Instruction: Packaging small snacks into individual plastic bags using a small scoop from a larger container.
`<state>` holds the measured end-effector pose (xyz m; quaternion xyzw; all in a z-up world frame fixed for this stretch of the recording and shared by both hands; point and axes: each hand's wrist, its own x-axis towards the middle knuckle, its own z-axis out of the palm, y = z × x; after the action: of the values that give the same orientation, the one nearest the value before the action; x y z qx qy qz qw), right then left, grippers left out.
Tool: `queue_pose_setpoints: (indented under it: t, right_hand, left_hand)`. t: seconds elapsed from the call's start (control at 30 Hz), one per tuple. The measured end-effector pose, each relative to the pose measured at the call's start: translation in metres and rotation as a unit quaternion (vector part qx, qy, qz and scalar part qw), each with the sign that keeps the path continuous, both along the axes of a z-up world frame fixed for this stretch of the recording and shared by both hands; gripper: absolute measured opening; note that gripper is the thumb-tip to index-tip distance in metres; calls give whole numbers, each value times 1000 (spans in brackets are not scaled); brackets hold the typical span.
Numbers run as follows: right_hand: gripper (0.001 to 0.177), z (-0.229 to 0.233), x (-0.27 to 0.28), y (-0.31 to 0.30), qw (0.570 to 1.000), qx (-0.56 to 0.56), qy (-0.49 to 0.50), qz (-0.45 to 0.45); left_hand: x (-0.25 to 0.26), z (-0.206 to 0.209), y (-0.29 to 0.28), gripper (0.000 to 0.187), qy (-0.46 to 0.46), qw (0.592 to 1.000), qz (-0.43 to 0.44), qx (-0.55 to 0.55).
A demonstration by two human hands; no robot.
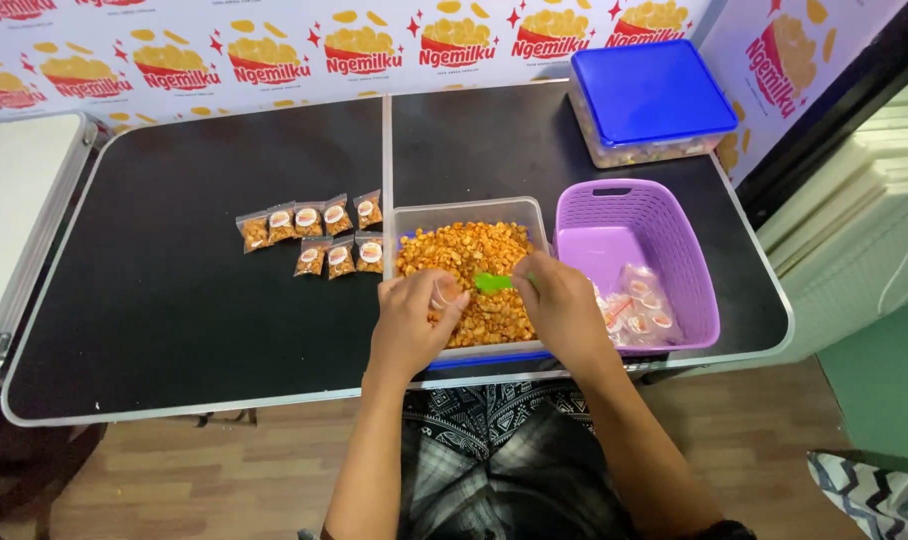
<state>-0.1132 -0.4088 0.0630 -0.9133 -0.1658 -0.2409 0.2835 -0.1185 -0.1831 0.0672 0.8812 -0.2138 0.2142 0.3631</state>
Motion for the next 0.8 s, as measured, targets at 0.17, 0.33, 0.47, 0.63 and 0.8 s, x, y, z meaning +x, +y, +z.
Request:
queue_pose_setpoints:
  t: [0.17, 0.33, 0.47, 0.63, 0.8]
  right_hand:
    - [14, 9, -8, 14, 995, 97, -20, 4]
    - [8, -8, -1, 18, 993, 117, -17, 27]
    - [8, -16, -5, 19, 993, 93, 44, 49]
    - [7, -9, -13, 21, 988, 122, 92, 36]
    - [11, -11, -18, 23, 981, 151, 121, 16]
  left_hand:
    - [0, -2, 2, 26, 16, 1000, 5, -18]
    - [-3, 7, 0, 25, 23, 999, 7, -33]
    - [-2, 8, 1, 24, 48, 998, 7, -41]
    - [-4, 8, 2, 26, 59, 997, 14, -38]
    - [-5, 13, 1, 30, 115, 992, 15, -53]
